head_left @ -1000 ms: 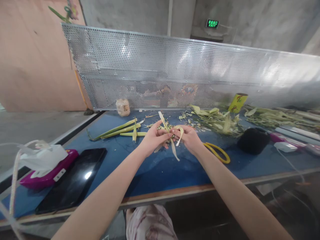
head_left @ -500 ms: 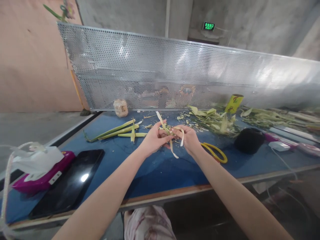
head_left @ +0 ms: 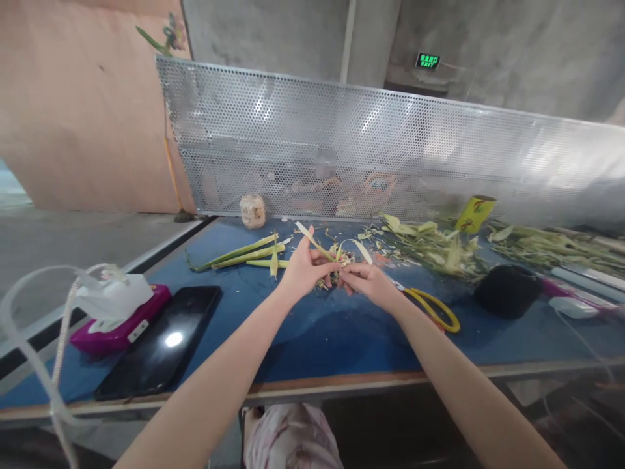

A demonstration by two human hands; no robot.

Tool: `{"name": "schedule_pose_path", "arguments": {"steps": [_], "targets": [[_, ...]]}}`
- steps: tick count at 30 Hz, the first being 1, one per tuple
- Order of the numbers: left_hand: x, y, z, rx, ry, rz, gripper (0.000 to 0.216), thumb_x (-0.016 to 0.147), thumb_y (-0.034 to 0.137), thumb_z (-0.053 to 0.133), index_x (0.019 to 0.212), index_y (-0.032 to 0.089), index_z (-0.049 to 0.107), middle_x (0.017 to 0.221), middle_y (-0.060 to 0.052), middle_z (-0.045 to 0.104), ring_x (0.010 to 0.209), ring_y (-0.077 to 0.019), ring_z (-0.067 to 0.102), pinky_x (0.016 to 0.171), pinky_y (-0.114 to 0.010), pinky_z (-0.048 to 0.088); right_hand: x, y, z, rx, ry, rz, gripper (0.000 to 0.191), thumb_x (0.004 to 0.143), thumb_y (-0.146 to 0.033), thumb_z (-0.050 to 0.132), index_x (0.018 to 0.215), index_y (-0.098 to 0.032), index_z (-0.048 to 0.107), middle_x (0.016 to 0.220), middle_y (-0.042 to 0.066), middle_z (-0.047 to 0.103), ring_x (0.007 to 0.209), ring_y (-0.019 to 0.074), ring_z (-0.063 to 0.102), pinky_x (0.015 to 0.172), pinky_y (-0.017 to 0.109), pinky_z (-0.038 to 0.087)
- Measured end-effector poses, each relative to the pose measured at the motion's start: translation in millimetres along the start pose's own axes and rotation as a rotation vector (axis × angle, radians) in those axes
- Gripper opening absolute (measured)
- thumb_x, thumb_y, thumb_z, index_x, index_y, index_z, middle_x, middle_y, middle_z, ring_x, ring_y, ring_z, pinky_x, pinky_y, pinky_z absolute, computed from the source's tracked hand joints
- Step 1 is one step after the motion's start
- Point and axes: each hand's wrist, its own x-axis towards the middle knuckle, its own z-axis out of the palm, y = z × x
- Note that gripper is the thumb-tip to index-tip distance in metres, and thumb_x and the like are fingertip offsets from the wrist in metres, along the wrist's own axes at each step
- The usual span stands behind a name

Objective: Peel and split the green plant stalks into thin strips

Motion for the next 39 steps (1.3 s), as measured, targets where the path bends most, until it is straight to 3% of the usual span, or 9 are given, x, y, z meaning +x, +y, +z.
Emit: {"name": "schedule_pose_path", "arguments": {"steps": [9,13,19,25,30,34,39], "targets": [[2.6,-3.6,0.4,0.02,0.108,0.018,0.109,0.056,0.013,0.072,0.136,0.011,-0.001,0.061,0.002,0.065,0.04,-0.0092,0.052,0.044,-0.022,0.042,0.1,-0.2,-1.6,0.049,-0.08,-0.019,0.03,0.077,-0.04,0.051,0.059,-0.017,0.057,0.048,-0.002,0.05,0.048,0.0098,0.045,0.05,0.023,0.03],[0.7,1.1,3.0,-0.01,0.13,-0.003,0.105,0.054,0.01,0.073,0.134,0.009,0.006,0.06,0.002,0.065,0.039,-0.0088,0.052,0.044,-0.022,0.042,-0.3,1.9,-0.6,0.075,-0.115,-0.019,0.031,0.077,-0.041,0.051,0.059,-0.017,0.056,0.047,-0.003,0.049,0.045,0.0092,0.044,0.05,0.023,0.032],[3.5,3.9,-2.7,-0.075,0.089,-0.087,0.06,0.063,0.019,0.069,0.113,0.013,0.035,0.068,-0.003,0.067,0.041,-0.0081,0.054,0.042,-0.02,0.044,-0.8,2.5,0.1,0.076,-0.067,-0.005,0.031,0.078,-0.041,0.049,0.06,-0.017,0.054,0.047,-0.003,0.048,0.046,0.0096,0.046,0.051,0.023,0.034],[7.8,3.9,-2.1,-0.196,0.169,-0.189,0.039,0.075,0.015,0.058,0.106,0.015,0.034,0.066,-0.003,0.066,0.054,-0.0139,0.063,0.049,-0.026,0.053,1.4,5.0,-3.9,-0.13,0.105,-0.063,0.028,0.08,-0.035,0.047,0.059,-0.017,0.051,0.054,-0.001,0.051,0.052,0.0107,0.048,0.055,0.024,0.036],[5.7,2.4,-2.6,-0.185,0.167,-0.194,0.062,0.069,0.01,0.064,0.119,0.013,0.027,0.068,-0.003,0.067,0.057,-0.0138,0.064,0.055,-0.027,0.054,1.8,6.5,-5.3,-0.117,0.113,-0.076,0.025,0.079,-0.035,0.049,0.063,-0.017,0.053,0.06,0.0,0.056,0.058,0.0124,0.052,0.059,0.026,0.039],[4.5,-2.2,-5.9,-0.042,0.133,-0.146,0.079,0.062,0.019,0.071,0.127,0.016,0.026,0.072,-0.004,0.069,0.058,-0.014,0.063,0.051,-0.022,0.049,3.9,8.5,-2.2,0.007,0.04,-0.007,0.024,0.079,-0.038,0.048,0.07,-0.017,0.055,0.064,0.002,0.06,0.059,0.0124,0.052,0.06,0.026,0.04],[4.4,-6.0,-2.2,0.121,0.034,-0.056,0.09,0.064,0.021,0.069,0.135,0.015,0.014,0.075,-0.004,0.071,0.075,-0.016,0.065,0.072,-0.027,0.048,8.7,11.8,2.4,0.18,0.101,0.052,0.028,0.071,-0.04,0.058,0.083,-0.017,0.049,0.057,-0.002,0.059,0.049,0.0094,0.049,0.05,0.023,0.038]]}}
